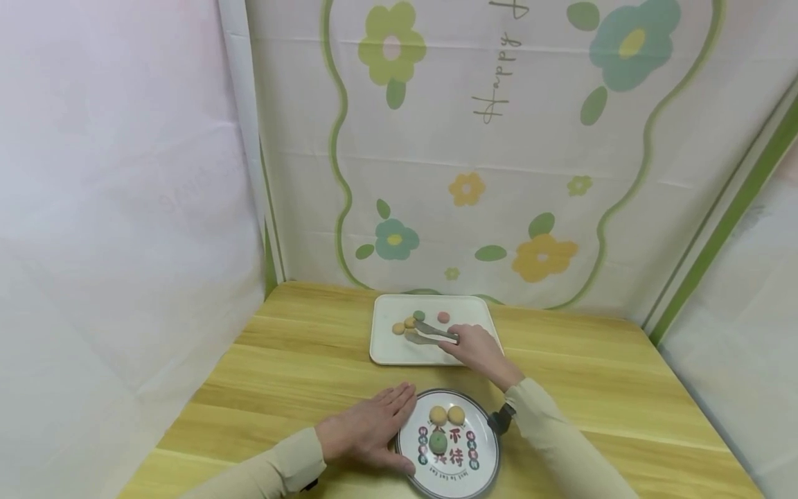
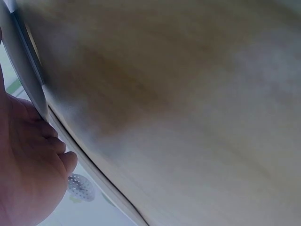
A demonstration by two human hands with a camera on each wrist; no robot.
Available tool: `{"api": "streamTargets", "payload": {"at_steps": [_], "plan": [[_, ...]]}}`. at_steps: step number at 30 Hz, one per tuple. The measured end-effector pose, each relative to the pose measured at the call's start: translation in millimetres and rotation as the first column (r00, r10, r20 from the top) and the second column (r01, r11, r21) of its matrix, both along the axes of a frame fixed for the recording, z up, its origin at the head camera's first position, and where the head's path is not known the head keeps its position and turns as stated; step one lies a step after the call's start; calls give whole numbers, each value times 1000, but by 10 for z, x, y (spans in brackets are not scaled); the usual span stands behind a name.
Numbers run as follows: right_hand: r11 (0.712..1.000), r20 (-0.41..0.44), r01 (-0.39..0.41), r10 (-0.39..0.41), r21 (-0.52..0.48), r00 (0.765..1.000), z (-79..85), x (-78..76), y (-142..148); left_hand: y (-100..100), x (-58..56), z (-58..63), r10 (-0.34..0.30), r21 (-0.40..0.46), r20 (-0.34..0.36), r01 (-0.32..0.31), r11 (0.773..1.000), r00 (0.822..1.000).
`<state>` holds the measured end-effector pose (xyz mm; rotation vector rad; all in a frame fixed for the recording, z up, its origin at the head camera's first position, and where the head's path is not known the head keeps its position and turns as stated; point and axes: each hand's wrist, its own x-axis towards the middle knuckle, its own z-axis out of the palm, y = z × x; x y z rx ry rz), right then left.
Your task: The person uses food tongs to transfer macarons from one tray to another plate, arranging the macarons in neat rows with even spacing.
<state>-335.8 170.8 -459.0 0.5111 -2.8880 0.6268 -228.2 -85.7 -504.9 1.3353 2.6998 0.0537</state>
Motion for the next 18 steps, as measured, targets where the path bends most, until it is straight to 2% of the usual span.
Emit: {"api": "streamTargets", "payload": {"at_steps": [10, 18], "plan": [[999, -7, -2, 2, 38, 1000, -12, -134, -96, -11, 17, 13, -5, 12, -33, 6, 1000, 999], [996, 21, 16, -18, 88, 1000, 8, -188, -106, 6, 12, 6, 1, -8, -19, -1, 1000, 1000]]}}
